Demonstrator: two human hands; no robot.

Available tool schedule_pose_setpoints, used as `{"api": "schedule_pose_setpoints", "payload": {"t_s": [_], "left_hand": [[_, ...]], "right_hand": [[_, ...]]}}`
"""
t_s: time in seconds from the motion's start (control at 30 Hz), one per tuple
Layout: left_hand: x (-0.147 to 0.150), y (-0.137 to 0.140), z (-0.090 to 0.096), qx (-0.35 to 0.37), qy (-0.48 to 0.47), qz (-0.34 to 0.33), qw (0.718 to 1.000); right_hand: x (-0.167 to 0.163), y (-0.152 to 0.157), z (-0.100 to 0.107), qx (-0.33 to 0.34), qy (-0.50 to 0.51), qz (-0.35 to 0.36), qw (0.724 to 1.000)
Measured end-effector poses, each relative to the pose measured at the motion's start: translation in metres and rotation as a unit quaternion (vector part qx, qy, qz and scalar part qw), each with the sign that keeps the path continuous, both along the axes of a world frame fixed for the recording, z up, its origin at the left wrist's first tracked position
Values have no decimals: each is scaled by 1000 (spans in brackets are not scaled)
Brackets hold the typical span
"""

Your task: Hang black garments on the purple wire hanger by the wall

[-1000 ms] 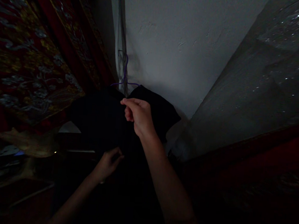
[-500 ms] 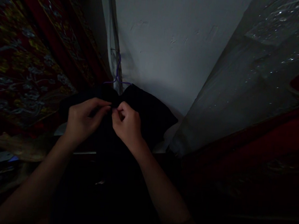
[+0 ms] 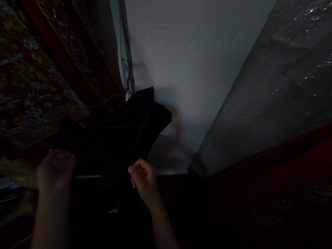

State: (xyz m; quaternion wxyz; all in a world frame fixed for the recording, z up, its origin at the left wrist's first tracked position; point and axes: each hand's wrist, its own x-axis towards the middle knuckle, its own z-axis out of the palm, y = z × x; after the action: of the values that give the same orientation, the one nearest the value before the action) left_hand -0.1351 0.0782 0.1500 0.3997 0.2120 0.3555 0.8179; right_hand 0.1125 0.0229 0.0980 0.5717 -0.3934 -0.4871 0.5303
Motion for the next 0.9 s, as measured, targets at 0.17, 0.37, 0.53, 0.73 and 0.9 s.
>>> {"api": "schedule_pose_setpoints", "payload": {"t_s": [0.17,0.37,0.53,0.73,0.9], "left_hand": [[59,-31,-60,-80,-51,-91,991],[111,-50,-41,-22,27,-183,983],[136,-71,-42,-2,279,-195,940],[120,-66,-29,24,451,-149,879],[79,-68,-53,-87,471,-365,798]], "right_hand": [[3,-8,-31,-48,102,-59,992],[40,2,-41,-75,-63,-37,995],[26,-17,-15,19,-124,56,990],[3,-9,-1,-63,-57,80,993],[39,25,25,-207,-75,130,967]]}}
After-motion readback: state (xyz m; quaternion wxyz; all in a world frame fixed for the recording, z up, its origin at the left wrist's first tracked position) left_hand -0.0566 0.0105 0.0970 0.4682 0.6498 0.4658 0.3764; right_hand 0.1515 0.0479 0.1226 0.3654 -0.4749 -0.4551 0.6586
